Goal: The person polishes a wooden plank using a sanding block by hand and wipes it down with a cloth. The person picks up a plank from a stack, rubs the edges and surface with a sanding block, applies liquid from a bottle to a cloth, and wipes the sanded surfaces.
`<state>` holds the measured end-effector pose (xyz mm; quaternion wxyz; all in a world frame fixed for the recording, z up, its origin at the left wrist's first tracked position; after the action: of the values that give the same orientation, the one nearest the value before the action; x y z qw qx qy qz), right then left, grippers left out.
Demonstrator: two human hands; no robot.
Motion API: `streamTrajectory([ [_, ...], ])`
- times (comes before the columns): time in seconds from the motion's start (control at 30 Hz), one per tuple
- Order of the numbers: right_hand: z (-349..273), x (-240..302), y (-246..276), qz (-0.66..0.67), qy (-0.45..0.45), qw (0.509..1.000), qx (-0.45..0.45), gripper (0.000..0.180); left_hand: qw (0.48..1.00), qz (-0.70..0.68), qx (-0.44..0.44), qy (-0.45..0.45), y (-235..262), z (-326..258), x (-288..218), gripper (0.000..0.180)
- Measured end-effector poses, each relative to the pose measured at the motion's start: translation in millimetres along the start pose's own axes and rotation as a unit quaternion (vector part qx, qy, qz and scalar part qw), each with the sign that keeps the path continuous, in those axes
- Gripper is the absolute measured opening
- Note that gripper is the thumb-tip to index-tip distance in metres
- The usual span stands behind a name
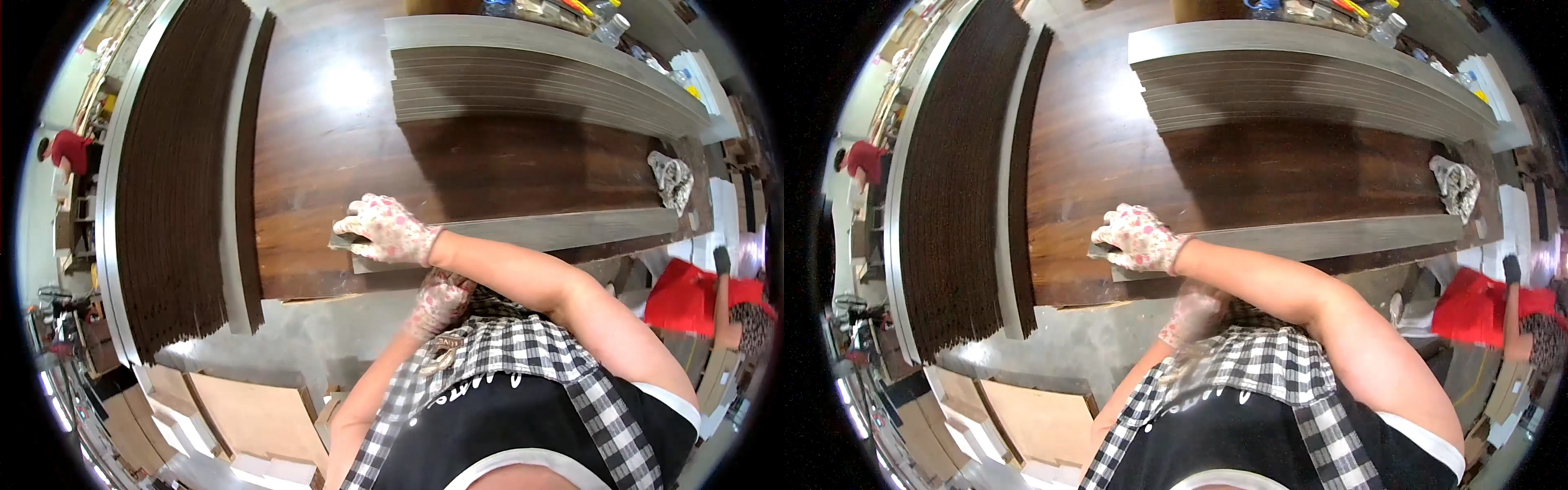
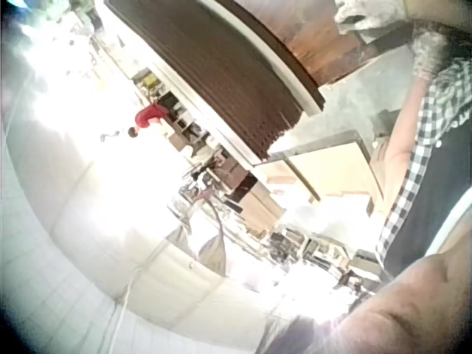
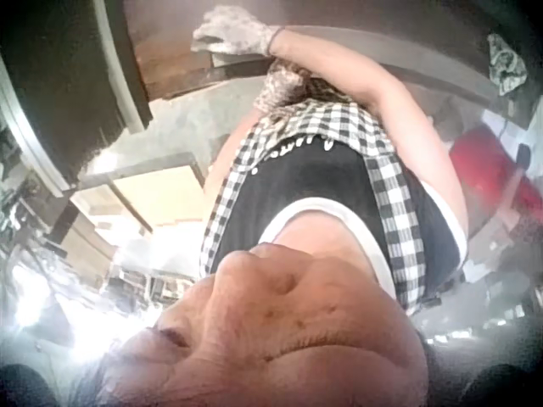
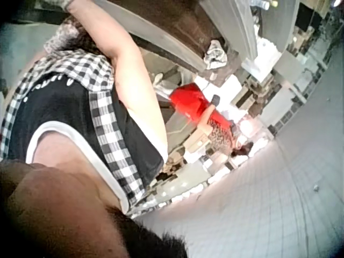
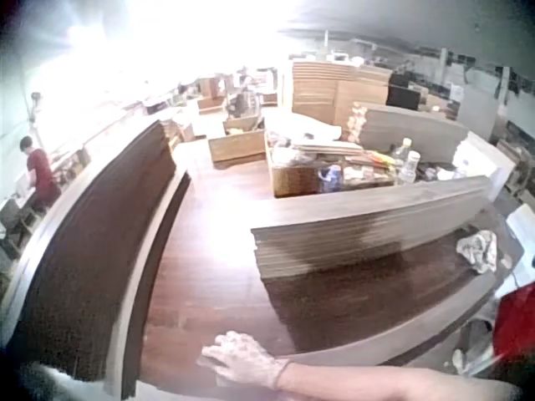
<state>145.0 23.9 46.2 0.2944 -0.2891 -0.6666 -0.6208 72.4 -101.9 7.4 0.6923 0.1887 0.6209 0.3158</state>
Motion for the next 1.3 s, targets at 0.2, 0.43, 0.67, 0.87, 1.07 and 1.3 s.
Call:
streamTrajectory([
  [0.2,-168,-88,83,0.0,-0.059,0.997,-0.046,0.039,0.996,0.023,-0.037,-0.076,-23,50,-31,0.031],
  [0.43,-393,-190,189,-0.117,-0.271,0.955,-0.035,0.038,0.984,0.161,-0.074,-0.008,-53,41,-21,0.041],
  [0.67,-555,-238,286,-0.093,-0.426,0.897,-0.076,0.04,0.956,0.245,-0.152,0.06,-18,7,-20,0.03],
  [0.87,-628,-251,331,-0.256,-0.518,0.812,-0.084,0.035,0.949,0.281,-0.123,0.071,5,1,-18,0.037],
  [1.07,-563,-188,268,-0.223,-0.366,0.849,-0.308,0.041,0.975,0.219,0.019,0.043,-19,70,-49,0.091],
  [1.3,-460,-96,184,-0.103,-0.23,0.83,-0.498,0.041,0.969,0.217,0.095,-0.065,11,59,-24,0.086],
])
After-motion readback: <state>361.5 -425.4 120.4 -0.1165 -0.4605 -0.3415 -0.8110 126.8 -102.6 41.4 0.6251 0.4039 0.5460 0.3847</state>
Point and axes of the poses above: each hand's wrist, its own z-axis towards the middle knuckle, its own y-axis out of the back of the hand, x = y × z, the point moved 6 cm from there along z, towards the middle knuckle, and after that the axes turned 6 degrees about x, right-handed, at the moved point
